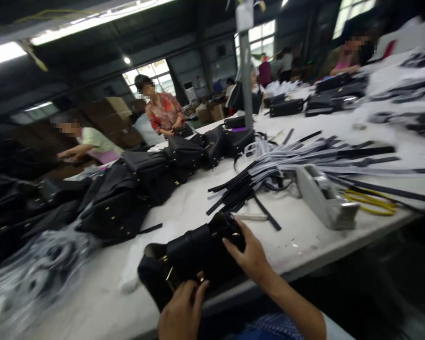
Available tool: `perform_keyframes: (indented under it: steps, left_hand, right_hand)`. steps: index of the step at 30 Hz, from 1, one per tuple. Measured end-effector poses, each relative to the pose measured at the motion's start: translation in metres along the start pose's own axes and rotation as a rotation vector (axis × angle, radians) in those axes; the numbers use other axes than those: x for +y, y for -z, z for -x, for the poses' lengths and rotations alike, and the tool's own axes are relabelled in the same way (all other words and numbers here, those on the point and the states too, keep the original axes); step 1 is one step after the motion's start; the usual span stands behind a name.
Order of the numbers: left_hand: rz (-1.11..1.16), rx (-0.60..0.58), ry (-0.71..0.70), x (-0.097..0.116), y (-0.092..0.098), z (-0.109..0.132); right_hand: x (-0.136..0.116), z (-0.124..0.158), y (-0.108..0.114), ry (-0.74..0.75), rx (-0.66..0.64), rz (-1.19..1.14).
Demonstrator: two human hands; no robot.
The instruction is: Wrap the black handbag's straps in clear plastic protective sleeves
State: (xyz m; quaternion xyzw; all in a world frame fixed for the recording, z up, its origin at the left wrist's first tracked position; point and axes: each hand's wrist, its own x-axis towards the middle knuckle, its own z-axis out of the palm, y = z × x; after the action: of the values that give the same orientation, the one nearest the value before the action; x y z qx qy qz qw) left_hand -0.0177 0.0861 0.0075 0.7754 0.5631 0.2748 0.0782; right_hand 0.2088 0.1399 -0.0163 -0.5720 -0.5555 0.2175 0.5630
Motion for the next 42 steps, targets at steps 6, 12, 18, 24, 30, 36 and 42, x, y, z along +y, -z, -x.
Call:
perform_keyframes:
  steps: [6,12,18,24,30,36,42]
  left_hand:
    - [0.475,-0.041,0.619,0.018,-0.013,0.003]
    - [0.962,-0.164,0.85,0.035,-0.002,0.002]
    - [1.318,-0.133,0.741,0.05,0.021,-0.009]
    - [1.145,-0.005,0.156,0.044,0.056,-0.053]
    - [0.432,0.308,-0.112,0.029,0.092,-0.135]
    - [0.213,-0.111,-0.206,0.025,0.094,-0.165]
    - [-0.079,-0.493,-0.474,0.016,0.081,-0.152]
  right_hand:
    - [0.004,-0.002,-0.002,-0.065,-0.028,0.0]
    - [-0.001,-0.001,-0.001,-0.089,-0.027,0.076]
    - [0.005,0.003,0.004,-0.053,-0.055,0.081]
    - [0.009,0.009,0.01,-0.005,-0.082,0.041]
    - [0.018,0.013,0.012,0.096,-0.061,0.006]
    - [0.021,0.009,0.009,0.107,-0.083,-0.007]
    - [0.025,0.009,0.01,0.067,-0.147,-0.038]
